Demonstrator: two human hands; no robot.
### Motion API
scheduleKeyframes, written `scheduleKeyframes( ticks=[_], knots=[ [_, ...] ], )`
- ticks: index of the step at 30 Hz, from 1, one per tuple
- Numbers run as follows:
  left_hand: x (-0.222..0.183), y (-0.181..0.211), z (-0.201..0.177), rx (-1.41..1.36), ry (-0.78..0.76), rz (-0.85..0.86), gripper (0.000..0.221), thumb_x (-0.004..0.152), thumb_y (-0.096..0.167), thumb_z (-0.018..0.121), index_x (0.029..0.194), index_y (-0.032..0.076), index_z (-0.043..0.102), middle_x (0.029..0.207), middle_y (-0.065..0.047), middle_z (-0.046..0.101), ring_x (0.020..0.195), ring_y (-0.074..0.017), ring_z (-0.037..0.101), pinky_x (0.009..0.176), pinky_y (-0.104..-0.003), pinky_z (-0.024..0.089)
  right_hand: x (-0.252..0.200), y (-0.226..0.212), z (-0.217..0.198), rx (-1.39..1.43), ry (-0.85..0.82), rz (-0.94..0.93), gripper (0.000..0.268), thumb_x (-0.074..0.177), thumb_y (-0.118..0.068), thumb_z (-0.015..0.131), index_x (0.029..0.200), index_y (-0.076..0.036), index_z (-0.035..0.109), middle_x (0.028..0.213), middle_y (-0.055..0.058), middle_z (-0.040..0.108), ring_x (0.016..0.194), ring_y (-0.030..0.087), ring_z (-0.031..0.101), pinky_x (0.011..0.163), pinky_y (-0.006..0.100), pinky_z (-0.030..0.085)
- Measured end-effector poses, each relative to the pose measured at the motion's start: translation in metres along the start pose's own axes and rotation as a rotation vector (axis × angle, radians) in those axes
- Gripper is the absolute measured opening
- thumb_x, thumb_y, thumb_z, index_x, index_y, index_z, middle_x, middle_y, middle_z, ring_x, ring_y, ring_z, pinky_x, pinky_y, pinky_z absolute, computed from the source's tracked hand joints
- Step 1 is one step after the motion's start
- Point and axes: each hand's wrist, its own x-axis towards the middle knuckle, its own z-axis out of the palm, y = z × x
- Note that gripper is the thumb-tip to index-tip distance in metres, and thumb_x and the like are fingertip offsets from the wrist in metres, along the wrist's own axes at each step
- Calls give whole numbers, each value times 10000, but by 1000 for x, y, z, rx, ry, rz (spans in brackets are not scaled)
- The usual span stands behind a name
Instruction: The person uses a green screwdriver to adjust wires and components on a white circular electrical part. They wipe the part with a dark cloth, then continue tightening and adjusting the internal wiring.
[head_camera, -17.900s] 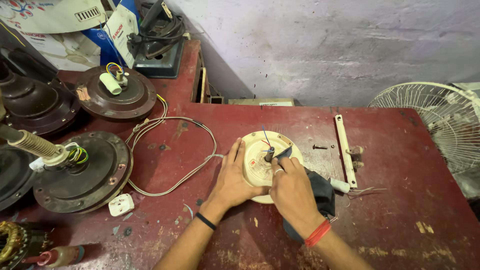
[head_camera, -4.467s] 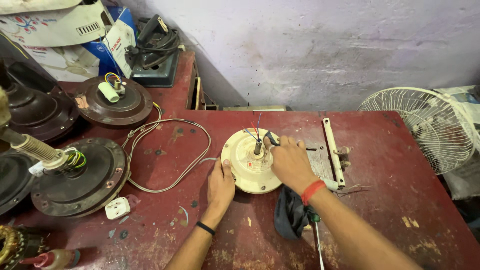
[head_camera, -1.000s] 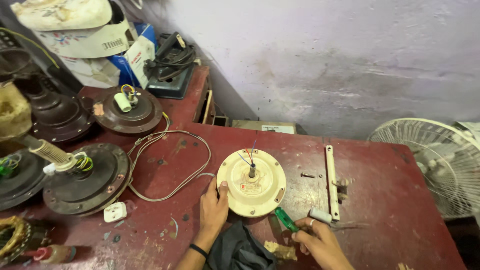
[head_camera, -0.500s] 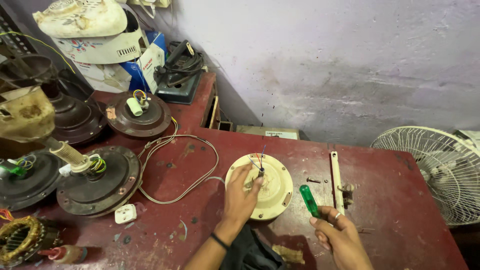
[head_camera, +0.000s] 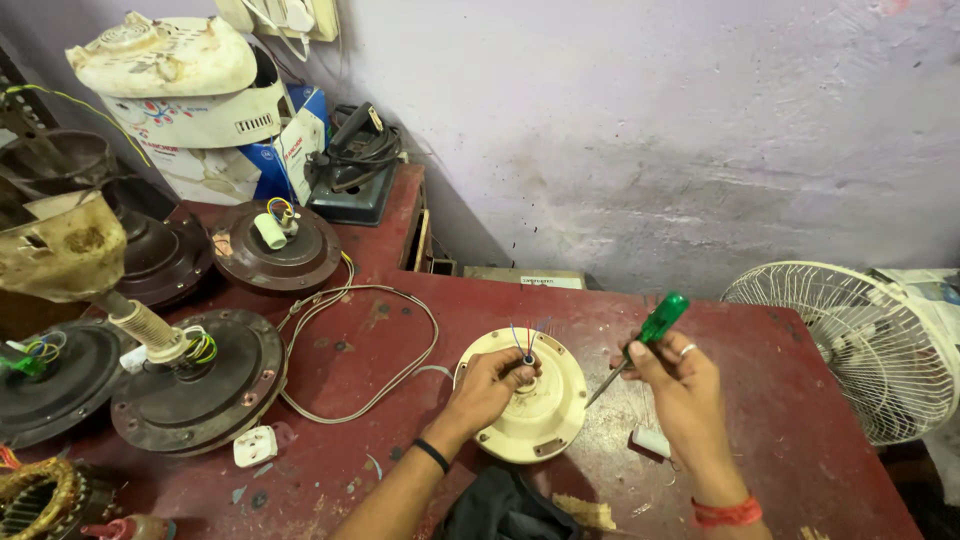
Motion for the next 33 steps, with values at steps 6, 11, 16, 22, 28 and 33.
scheduleKeyframes(
  ticks=[6,11,16,22,28,33],
  knots=[
    [1,3,3,-123,55,-113,247,859,153,790,1074,32,795,827,-59,783,688,-147,644,605,-312,532,11,-8,13,-166,51,-99,136,919,-31,689,1045,17,679,929,77,777,864,146,744,782,285,596],
    [-5,6,7,-171,133,-27,418,756,192,856,1108,0,738,932,-82,783,796,-143,729,630,-313,626,10,4,16,-205,63,-126,138,909,-32,715,1026,33,680,912,95,772,845,137,729,754,275,580],
    [-15,10,8,210,252,375,654,674,267,925,1214,-11,682,1223,-195,697,1134,-327,667,953,-420,532,6,12,18,-285,97,-128,186,879,-76,751,1011,43,694,902,94,775,839,124,730,746,278,578],
    [-14,12,11,317,225,347,527,692,242,898,1102,-11,684,1154,-202,699,1137,-383,634,993,-443,489,1,8,25,-379,157,-104,274,866,-150,787,1023,53,692,871,119,773,803,142,725,701,293,566],
    [-13,12,17,309,291,373,493,689,231,892,1051,-26,680,1125,-203,696,1101,-386,642,963,-429,506,-4,0,31,-594,174,-212,253,856,-161,781,1019,18,705,858,124,785,776,163,774,662,321,586],
    [-7,22,18,423,214,205,442,706,267,891,1005,2,703,1050,-165,710,1061,-369,648,932,-417,510,-2,-16,31,-669,121,-302,568,808,-134,794,1308,-51,538,804,137,767,708,239,767,625,370,589]
  ],
)
